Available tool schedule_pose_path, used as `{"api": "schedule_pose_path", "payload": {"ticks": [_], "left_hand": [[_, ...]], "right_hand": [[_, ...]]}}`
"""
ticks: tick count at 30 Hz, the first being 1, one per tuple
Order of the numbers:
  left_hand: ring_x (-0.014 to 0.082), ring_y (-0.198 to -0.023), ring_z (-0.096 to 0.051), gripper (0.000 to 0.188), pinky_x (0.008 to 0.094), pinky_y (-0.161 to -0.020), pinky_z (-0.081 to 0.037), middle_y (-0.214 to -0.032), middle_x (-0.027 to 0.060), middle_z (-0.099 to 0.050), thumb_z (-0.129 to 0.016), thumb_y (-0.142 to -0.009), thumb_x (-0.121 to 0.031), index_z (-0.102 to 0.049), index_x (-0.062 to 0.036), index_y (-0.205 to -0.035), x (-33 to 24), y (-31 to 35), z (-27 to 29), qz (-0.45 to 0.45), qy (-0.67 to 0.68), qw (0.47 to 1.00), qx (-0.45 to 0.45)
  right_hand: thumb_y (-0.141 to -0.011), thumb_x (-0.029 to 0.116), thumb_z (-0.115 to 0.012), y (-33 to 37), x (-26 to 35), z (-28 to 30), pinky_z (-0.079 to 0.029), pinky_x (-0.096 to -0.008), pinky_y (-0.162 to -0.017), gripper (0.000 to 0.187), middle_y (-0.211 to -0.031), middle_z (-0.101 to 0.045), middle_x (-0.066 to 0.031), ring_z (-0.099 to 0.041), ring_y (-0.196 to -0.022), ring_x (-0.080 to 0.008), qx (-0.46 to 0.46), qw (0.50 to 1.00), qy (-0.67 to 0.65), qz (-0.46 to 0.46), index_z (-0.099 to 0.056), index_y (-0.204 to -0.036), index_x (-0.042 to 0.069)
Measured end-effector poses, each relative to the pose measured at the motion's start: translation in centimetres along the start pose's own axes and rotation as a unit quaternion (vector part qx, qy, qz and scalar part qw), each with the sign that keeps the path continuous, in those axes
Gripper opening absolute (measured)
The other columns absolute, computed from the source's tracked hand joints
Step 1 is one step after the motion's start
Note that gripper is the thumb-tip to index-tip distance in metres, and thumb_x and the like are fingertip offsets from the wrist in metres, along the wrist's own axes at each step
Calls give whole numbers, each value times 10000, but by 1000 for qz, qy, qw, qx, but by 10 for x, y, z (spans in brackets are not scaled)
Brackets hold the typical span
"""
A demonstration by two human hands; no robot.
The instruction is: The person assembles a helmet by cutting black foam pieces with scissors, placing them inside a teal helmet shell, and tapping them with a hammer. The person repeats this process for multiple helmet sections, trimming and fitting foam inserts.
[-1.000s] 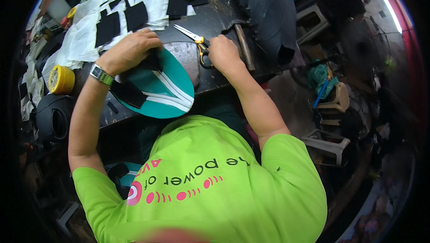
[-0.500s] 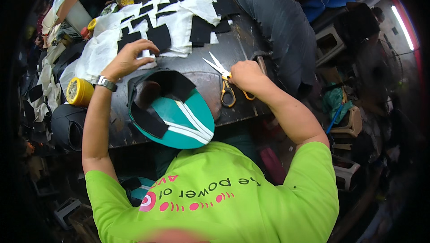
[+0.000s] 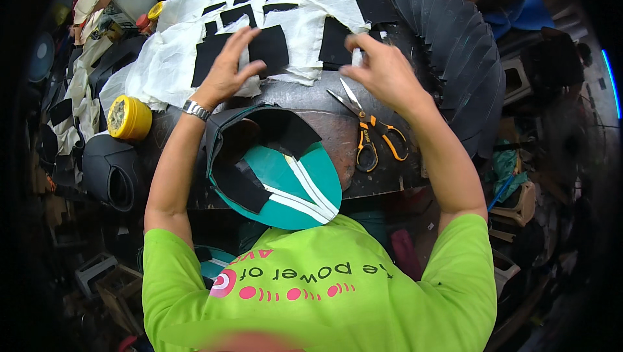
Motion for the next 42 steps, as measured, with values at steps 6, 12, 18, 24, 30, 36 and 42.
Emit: {"api": "schedule_pose_path", "payload": {"ticks": [6,12,18,24,30,36,42], "left_hand": [[309,-1347,-503,443,545,-1139,-329,-1428,120,-567,-710,-919,-257,-632,-196,-1351,36,29,38,170,-187,961,-112],[454,-1465,-314,623,711,-1161,-199,-1527,167,-438,-637,-979,-459,-474,-161,-1502,71,69,41,272,-179,926,-190],[507,-1428,-332,664,698,-1158,-222,-1539,246,-407,-612,-985,-500,-447,-149,-1524,95,78,27,245,-203,932,-175],[405,-1409,-457,679,543,-1167,-331,-1508,250,-480,-673,-928,-577,-550,-173,-1460,61,67,48,217,-192,938,-191],[288,-1150,-650,699,389,-1023,-482,-1208,165,-678,-802,-852,-442,-614,6,-1355,-133,78,98,63,267,955,-114],[206,-1015,-730,390,316,-868,-564,-1111,96,-748,-829,-753,-38,-746,3,-1132,-240,127,21,113,275,950,96],[260,-761,-693,357,356,-649,-568,-973,32,-654,-760,-773,-39,-695,-130,-1112,-297,161,-4,-119,341,907,217]], "right_hand": [[-835,244,-818,-103,-5,-96,-558,-410,-808,698,-917,-738,-192,-726,-886,-332,-47,988,-147,3,-497,-1423,48],[-744,119,-825,-137,3,-154,-549,-397,-798,788,-861,-679,-142,-690,-842,-294,-30,964,-253,-71,-473,-1447,80],[-836,-12,-753,-135,-27,-79,-596,-355,-786,615,-1032,-702,-149,-706,-918,-196,-226,882,-413,-9,-515,-1393,93],[-714,-169,-566,-46,19,59,-543,-304,-934,510,-1132,-682,-86,-672,-1006,-185,-344,804,-451,178,-584,-1197,-9],[-730,-142,-600,70,135,96,-575,-272,-731,610,-1042,-680,-171,-698,-854,-186,-66,893,-314,316,-530,-1334,-103],[-790,-58,-723,86,140,28,-620,-328,-698,577,-1076,-697,-264,-733,-867,-274,74,831,-476,277,-507,-1321,-129],[-917,269,-781,53,60,-94,-514,-347,-998,650,-1239,-664,-174,-629,-1195,-249,77,992,-93,45,-532,-1479,56]]}}
Point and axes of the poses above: each hand's wrist, its own y-axis away from the middle knuckle, its own z-axis out of the back of the hand, x = y × z, the point moved 9 cm from there along -y, towards the middle knuckle
